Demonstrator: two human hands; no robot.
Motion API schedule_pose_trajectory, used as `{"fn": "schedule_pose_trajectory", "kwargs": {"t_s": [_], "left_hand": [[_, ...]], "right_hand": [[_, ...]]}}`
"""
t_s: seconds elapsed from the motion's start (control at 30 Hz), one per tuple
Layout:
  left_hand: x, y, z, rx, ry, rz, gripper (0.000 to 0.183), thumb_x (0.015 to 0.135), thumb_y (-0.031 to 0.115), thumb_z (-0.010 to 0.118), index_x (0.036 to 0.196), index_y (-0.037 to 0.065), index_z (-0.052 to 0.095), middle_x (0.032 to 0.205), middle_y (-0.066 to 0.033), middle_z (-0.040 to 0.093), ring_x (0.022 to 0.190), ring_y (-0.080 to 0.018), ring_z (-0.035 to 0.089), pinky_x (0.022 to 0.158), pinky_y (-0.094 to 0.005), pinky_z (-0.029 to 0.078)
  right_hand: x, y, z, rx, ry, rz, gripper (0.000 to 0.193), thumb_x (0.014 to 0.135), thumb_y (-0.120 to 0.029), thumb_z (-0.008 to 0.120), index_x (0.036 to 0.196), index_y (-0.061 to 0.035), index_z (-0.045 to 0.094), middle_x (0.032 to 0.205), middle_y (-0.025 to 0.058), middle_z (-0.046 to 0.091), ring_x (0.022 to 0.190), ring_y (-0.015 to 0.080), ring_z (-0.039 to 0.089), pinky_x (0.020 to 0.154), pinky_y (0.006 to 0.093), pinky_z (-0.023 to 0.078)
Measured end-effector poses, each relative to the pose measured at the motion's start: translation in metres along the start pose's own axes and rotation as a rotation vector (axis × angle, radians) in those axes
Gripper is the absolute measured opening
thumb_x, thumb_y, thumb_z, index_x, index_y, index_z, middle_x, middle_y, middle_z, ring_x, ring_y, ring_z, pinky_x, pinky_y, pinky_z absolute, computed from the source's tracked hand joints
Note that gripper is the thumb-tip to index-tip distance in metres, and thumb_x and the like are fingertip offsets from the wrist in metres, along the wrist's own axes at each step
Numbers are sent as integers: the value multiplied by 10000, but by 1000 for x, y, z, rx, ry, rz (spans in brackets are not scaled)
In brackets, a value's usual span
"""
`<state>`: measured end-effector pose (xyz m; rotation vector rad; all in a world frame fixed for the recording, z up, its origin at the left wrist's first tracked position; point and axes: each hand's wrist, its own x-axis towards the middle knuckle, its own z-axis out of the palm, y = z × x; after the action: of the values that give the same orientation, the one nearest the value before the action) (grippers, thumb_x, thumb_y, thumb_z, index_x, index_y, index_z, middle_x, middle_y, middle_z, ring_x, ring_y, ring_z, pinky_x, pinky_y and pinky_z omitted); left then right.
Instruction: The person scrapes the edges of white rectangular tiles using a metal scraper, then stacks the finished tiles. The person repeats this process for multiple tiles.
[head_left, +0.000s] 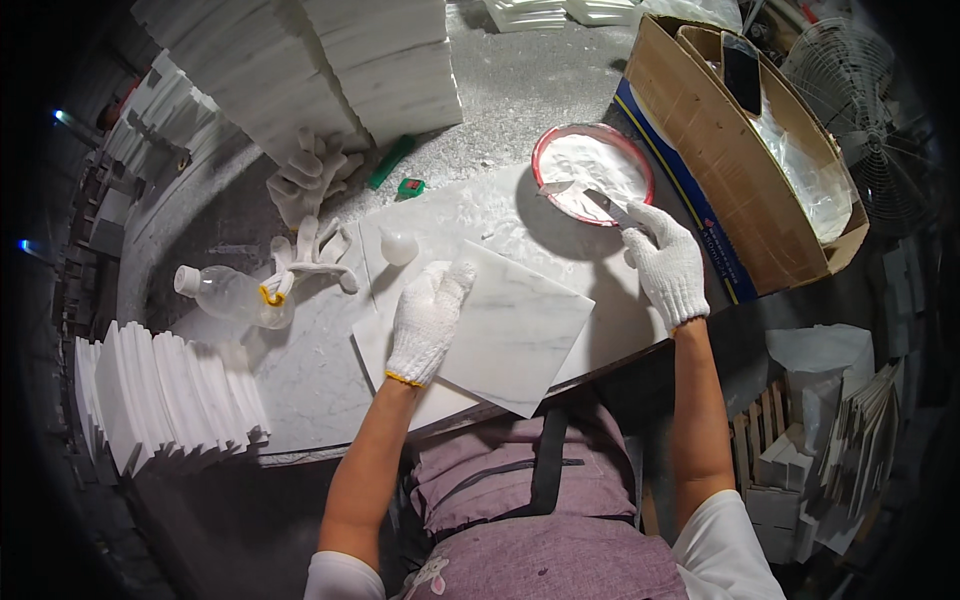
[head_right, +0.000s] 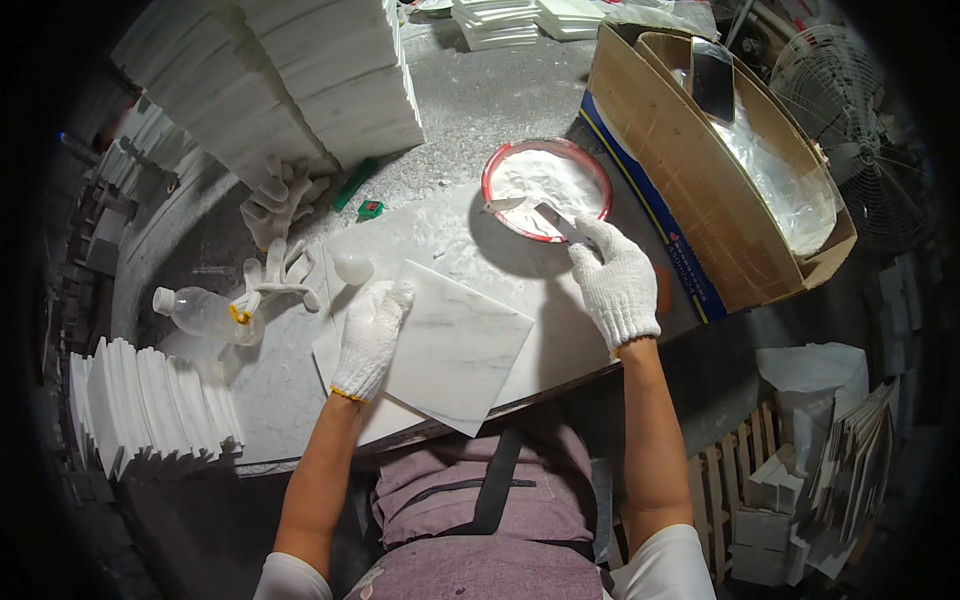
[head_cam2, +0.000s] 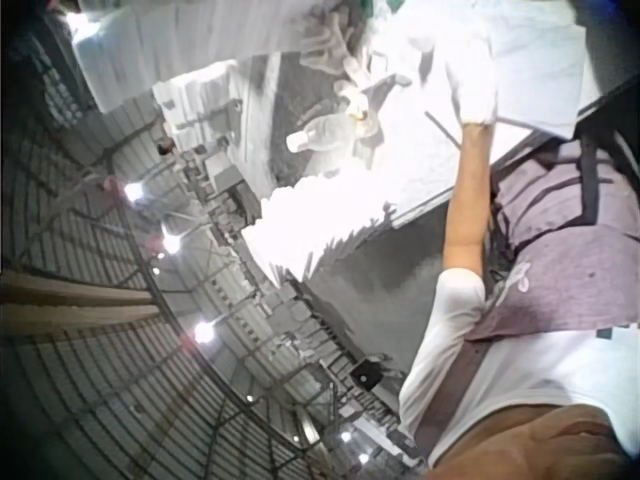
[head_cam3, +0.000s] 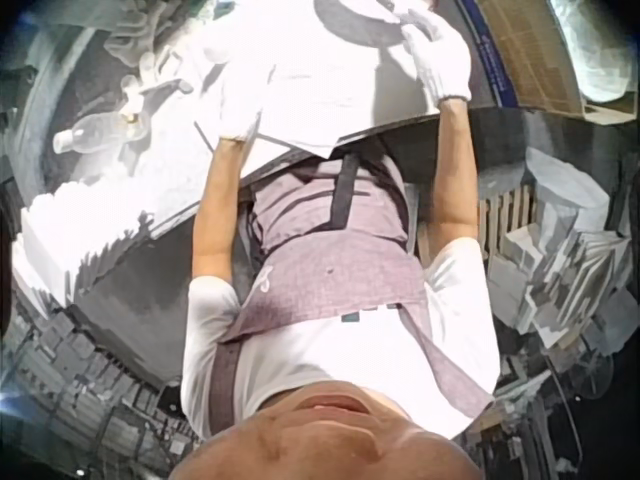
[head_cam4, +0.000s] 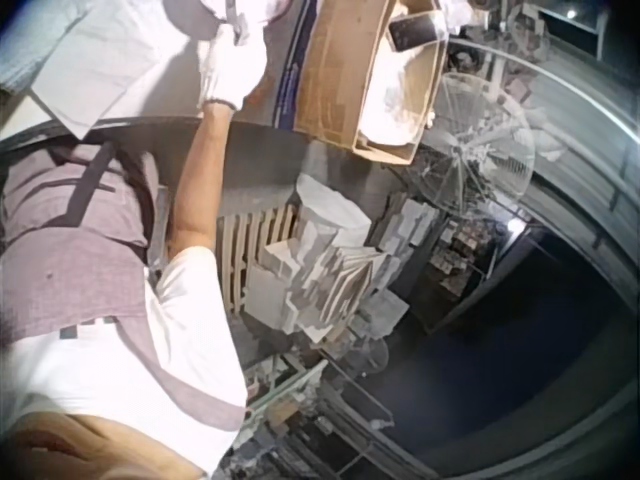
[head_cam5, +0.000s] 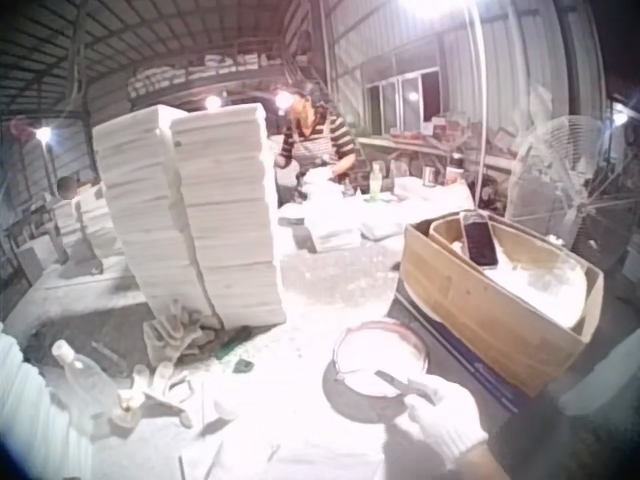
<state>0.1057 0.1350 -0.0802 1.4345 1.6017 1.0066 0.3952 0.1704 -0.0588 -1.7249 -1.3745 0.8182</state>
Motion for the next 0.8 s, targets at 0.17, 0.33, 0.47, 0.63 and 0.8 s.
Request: {"fn": "schedule_pose_trajectory", "kwargs": {"t_s": [0.17, 0.33, 0.47, 0.63, 0.8], "left_hand": [[-1, 3, 0, -21, 3, 10, 363, 990, 348, 594, 962, -9, 655, 693, -57, 567, 654, -142, 499, 627, -327, 431], [-2, 4, 0, -34, 1, 2, 359, 991, 343, 594, 979, -10, 658, 711, -63, 580, 666, -146, 516, 639, -321, 438], [-1, 6, -2, 40, -13, 4, 378, 989, 361, 592, 990, -11, 662, 721, -76, 598, 675, -162, 534, 651, -329, 446], [2, 7, -2, 99, -34, -49, 402, 981, 389, 592, 980, -6, 661, 726, -86, 604, 678, -175, 538, 664, -344, 451], [3, 8, -4, 86, -59, -32, 391, 978, 381, 595, 930, -4, 646, 725, -88, 584, 693, -179, 521, 684, -343, 445]], "right_hand": [[-3, 3, -9, 24, 68, -54, 342, 886, -133, 675, 1207, -18, 669, 939, 120, 727, 724, 140, 683, 696, 279, 536], [-7, -3, -12, 198, 69, -4, 316, 905, -130, 665, 1187, 13, 671, 932, 72, 724, 713, 115, 666, 644, 246, 533], [-2, -3, -8, 214, 54, 9, 288, 909, -128, 650, 1158, 11, 684, 901, 76, 723, 670, 107, 654, 622, 239, 521], [9, 1, -2, 137, 44, -44, 267, 917, -124, 635, 1135, 22, 686, 855, 76, 701, 669, 95, 627, 599, 240, 501], [17, 11, 6, 300, -25, 32, 276, 926, -109, 620, 1155, 37, 666, 802, 56, 664, 623, 80, 568, 544, 225, 450]]}}
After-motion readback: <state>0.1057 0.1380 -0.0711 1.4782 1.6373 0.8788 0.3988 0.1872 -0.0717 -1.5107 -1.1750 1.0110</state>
